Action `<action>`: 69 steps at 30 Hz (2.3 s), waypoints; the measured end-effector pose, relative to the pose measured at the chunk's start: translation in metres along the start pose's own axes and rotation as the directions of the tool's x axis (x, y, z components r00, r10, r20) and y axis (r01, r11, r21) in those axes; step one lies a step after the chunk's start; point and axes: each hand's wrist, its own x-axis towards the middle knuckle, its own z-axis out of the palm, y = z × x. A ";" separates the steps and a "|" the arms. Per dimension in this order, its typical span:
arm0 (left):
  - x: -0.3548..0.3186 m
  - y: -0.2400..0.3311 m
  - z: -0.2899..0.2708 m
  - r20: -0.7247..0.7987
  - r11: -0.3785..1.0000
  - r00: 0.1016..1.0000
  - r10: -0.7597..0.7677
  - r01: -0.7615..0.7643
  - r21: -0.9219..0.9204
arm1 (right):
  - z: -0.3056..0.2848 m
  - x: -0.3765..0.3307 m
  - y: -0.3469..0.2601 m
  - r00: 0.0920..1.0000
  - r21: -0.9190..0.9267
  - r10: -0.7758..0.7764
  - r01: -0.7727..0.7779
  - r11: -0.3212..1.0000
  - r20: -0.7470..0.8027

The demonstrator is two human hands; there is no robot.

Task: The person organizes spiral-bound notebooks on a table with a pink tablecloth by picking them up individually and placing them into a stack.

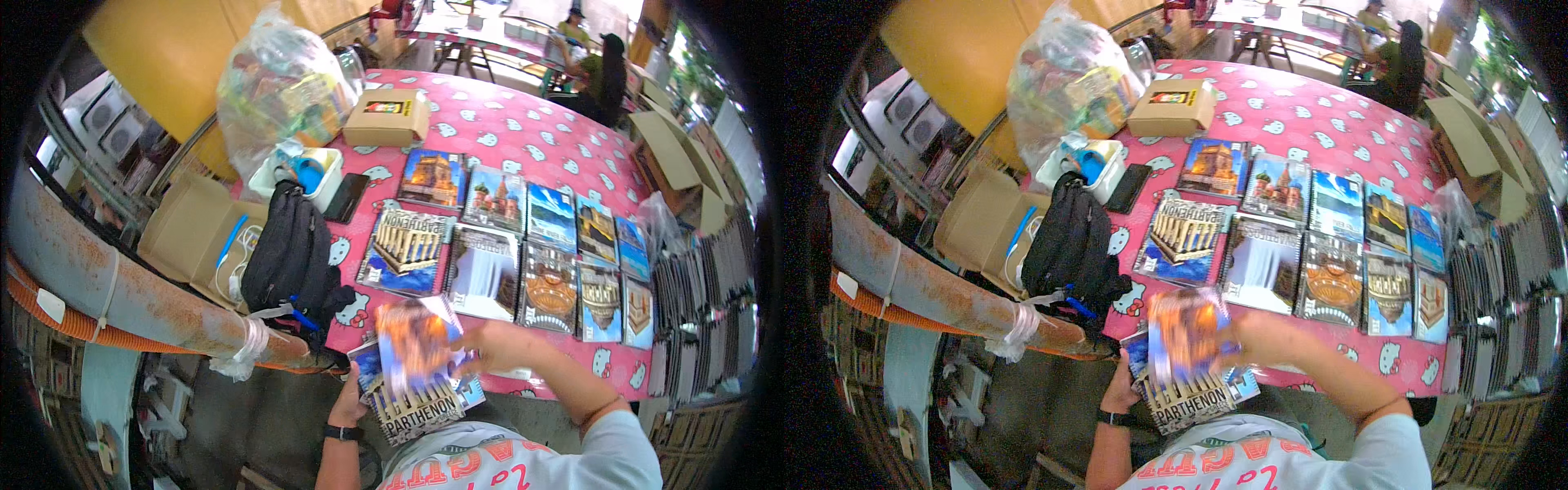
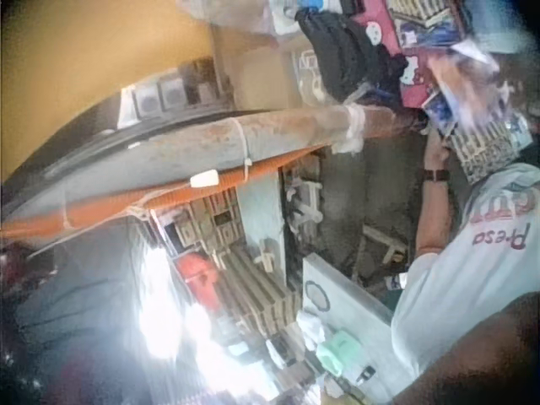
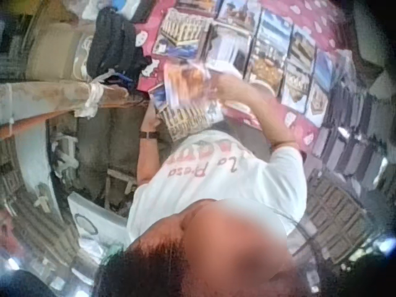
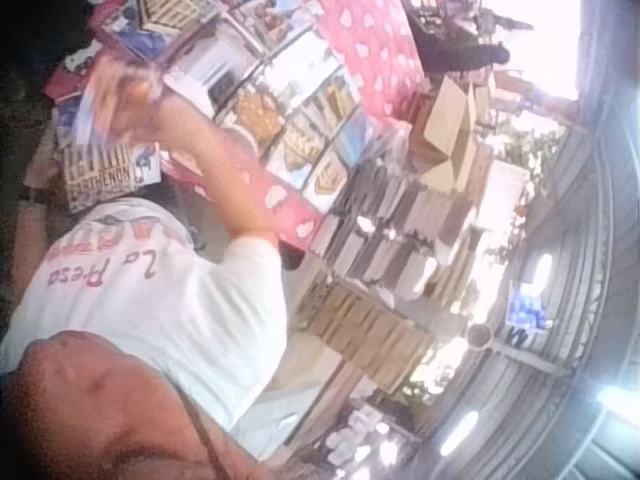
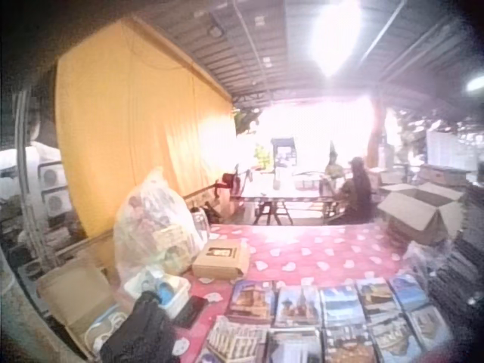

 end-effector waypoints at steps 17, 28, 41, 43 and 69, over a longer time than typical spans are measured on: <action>0.010 0.013 0.102 0.630 0.249 0.775 -0.054 -0.600 0.760 | 0.097 -0.104 0.028 0.554 0.651 0.448 0.244 0.719 -0.702; 0.111 -0.074 0.087 0.437 0.448 0.898 0.043 -0.409 0.795 | 0.102 -0.089 0.058 0.525 0.607 0.428 0.230 0.761 -0.736; 0.050 -0.164 0.295 0.538 0.740 0.794 -0.283 -0.177 0.649 | 0.069 -0.321 0.018 0.411 0.699 0.598 0.157 0.697 -0.688; 0.039 -0.187 0.371 0.727 0.866 0.604 -0.328 -0.116 0.487 | 0.052 -0.367 0.012 0.216 0.642 0.612 0.114 0.758 -0.761; 0.077 -0.344 0.893 0.774 0.572 0.521 -0.360 -0.531 0.625 | -0.259 -0.700 0.183 -0.353 0.753 0.668 -0.228 0.617 -0.655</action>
